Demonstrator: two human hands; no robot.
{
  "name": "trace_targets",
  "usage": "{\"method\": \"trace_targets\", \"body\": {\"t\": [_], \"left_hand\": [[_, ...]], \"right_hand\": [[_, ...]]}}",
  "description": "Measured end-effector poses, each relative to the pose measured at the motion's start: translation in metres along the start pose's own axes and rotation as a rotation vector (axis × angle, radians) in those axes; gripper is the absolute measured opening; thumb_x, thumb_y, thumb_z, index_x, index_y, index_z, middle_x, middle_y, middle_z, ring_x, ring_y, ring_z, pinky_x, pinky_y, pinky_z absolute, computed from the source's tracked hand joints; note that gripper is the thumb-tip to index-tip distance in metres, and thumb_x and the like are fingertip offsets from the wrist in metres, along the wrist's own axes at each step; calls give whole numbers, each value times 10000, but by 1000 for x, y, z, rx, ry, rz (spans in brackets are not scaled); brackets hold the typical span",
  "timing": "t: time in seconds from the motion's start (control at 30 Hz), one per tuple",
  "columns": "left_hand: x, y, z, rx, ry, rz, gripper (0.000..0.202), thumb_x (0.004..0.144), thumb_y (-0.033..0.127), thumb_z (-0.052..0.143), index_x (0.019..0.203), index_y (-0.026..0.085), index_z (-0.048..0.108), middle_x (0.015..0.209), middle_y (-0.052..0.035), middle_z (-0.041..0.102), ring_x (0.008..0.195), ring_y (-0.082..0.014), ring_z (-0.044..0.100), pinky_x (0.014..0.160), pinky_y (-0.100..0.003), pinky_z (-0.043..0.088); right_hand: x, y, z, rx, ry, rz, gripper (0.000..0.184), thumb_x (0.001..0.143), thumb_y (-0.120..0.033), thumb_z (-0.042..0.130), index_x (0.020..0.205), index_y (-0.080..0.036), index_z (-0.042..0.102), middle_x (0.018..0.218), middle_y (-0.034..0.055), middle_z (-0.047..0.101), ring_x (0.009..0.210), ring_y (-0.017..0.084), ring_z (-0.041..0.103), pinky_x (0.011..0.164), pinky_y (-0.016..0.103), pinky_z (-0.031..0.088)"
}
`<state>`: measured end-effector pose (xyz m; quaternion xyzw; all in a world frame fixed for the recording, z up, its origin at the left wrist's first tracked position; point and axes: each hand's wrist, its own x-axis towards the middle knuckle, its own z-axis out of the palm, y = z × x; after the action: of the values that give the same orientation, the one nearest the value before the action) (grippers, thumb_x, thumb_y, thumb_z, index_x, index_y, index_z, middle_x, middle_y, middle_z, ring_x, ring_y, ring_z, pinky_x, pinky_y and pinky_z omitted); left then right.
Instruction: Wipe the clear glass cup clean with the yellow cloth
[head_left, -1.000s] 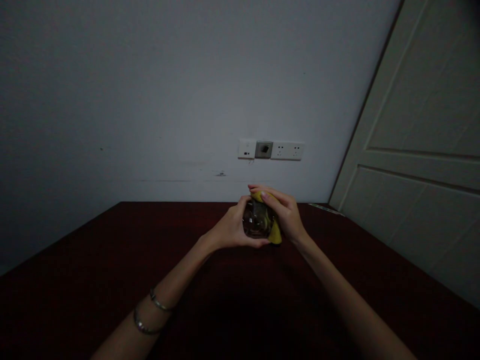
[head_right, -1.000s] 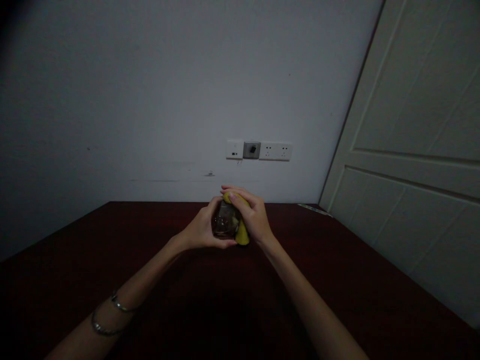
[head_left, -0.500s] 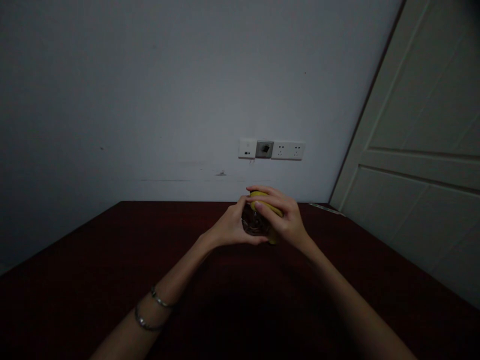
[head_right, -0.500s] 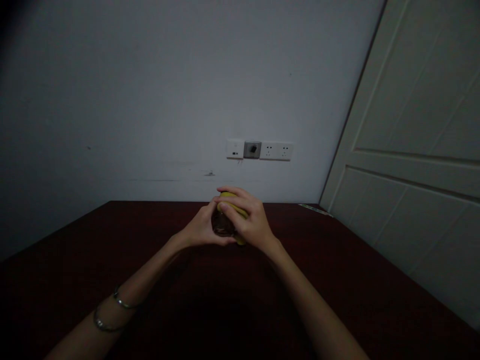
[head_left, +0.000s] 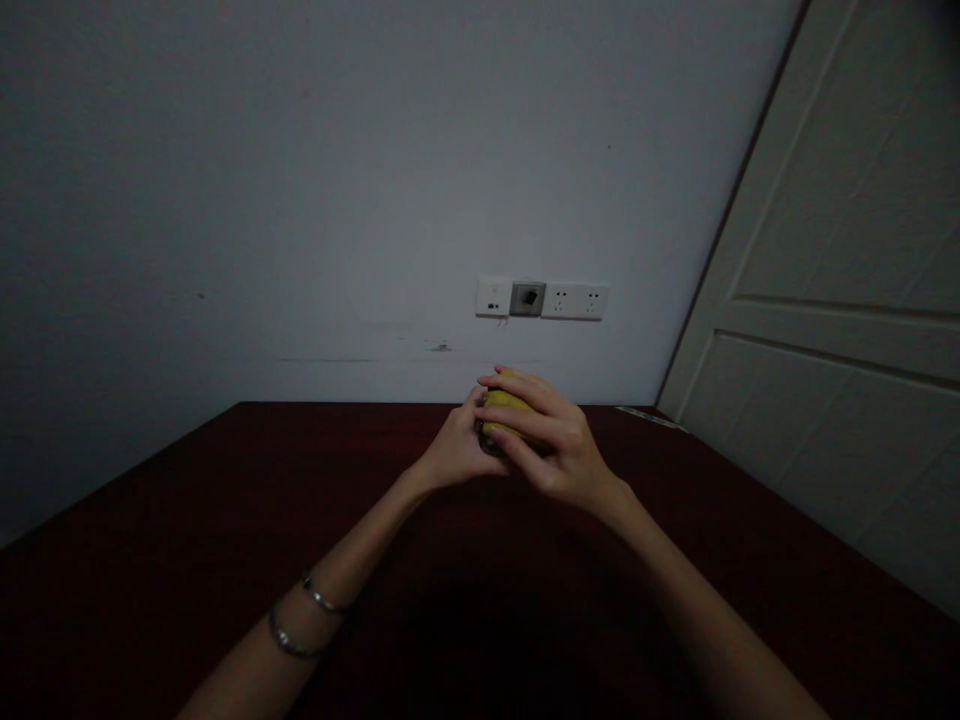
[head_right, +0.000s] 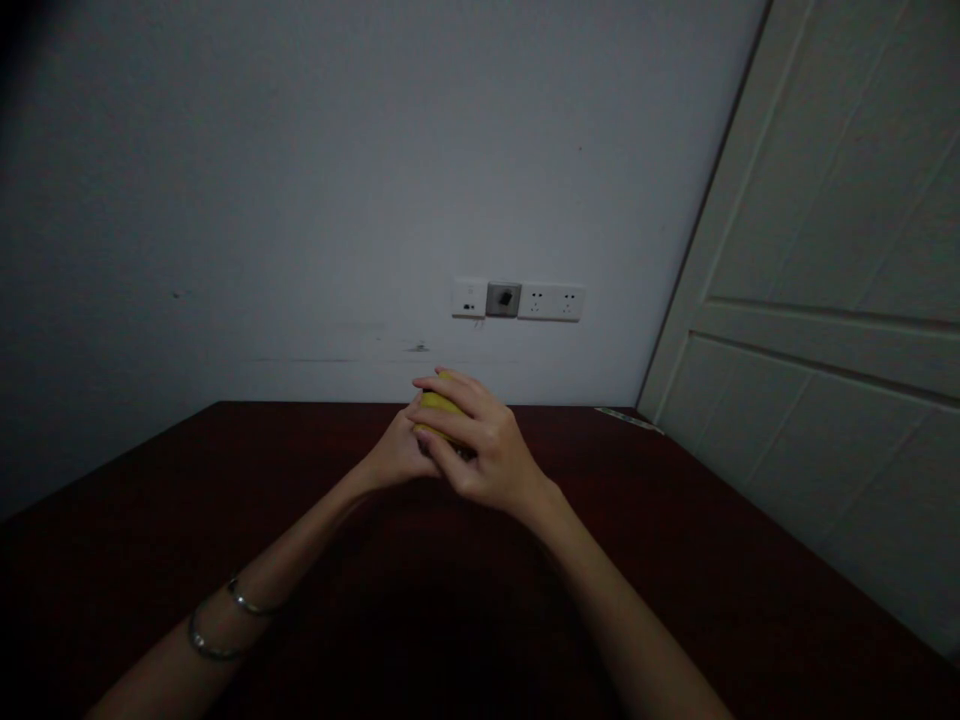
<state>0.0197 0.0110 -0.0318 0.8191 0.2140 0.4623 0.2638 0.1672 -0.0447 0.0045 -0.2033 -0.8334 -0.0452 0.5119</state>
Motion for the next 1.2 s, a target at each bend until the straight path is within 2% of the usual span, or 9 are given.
{"method": "trace_targets", "body": {"t": [0.1,0.23,0.37,0.47,0.67,0.77,1.0,1.1,1.2], "left_hand": [[0,0,2,-81,21,9,706,557,267,768,1165,173,422,1101,-89,580,985,-248,590,827,-376,495],[-1,5,3,-112,33,-6,730,549,324,794,1157,169,422,1061,-79,588,973,-245,584,843,-392,485],[-1,10,3,-154,24,-29,730,532,341,810,1127,159,428,1019,-72,589,916,-230,589,790,-371,500],[1,9,3,-195,38,-40,692,554,332,799,1118,158,438,1046,-79,586,947,-235,586,804,-370,497],[5,8,6,-259,80,-13,609,598,268,766,1115,166,461,1116,-81,572,1009,-245,576,851,-373,485],[4,9,7,-308,76,-19,647,585,279,774,1130,168,444,1091,-82,576,990,-247,582,838,-383,487],[1,17,6,-332,51,1,717,524,297,818,1120,170,442,1043,-78,575,955,-232,585,841,-393,482],[3,19,6,-325,70,-25,696,521,309,814,1099,167,453,1041,-81,586,959,-235,587,846,-398,480],[5,15,8,-368,99,-80,655,540,345,790,1070,155,455,1029,-87,600,951,-236,599,838,-398,484]], "right_hand": [[1,2,2,40,54,15,257,819,-189,566,1038,-252,685,1224,68,610,1182,224,520,1026,460,396],[3,8,2,201,191,209,222,847,-223,548,1003,-286,692,1190,36,631,1096,201,584,964,438,452],[4,12,1,318,227,331,200,856,-266,548,989,-284,697,1184,29,636,1127,204,569,993,437,430],[2,9,2,237,225,259,232,864,-251,530,1036,-291,680,1242,31,600,1159,207,545,1011,445,413],[1,2,0,66,68,-27,289,805,-202,578,1055,-313,673,1262,12,588,1250,252,463,1051,522,363],[2,2,-1,94,110,16,269,819,-206,566,1037,-314,680,1246,12,600,1222,248,493,1034,514,386],[5,7,-2,287,259,283,215,874,-267,524,1007,-306,689,1209,10,624,1149,207,557,1012,453,417],[4,8,-2,230,252,259,227,876,-276,518,1033,-316,677,1239,5,608,1168,212,545,1024,470,403],[2,5,1,112,185,130,263,853,-243,544,1074,-321,662,1288,3,572,1229,234,492,1053,498,368]]}}
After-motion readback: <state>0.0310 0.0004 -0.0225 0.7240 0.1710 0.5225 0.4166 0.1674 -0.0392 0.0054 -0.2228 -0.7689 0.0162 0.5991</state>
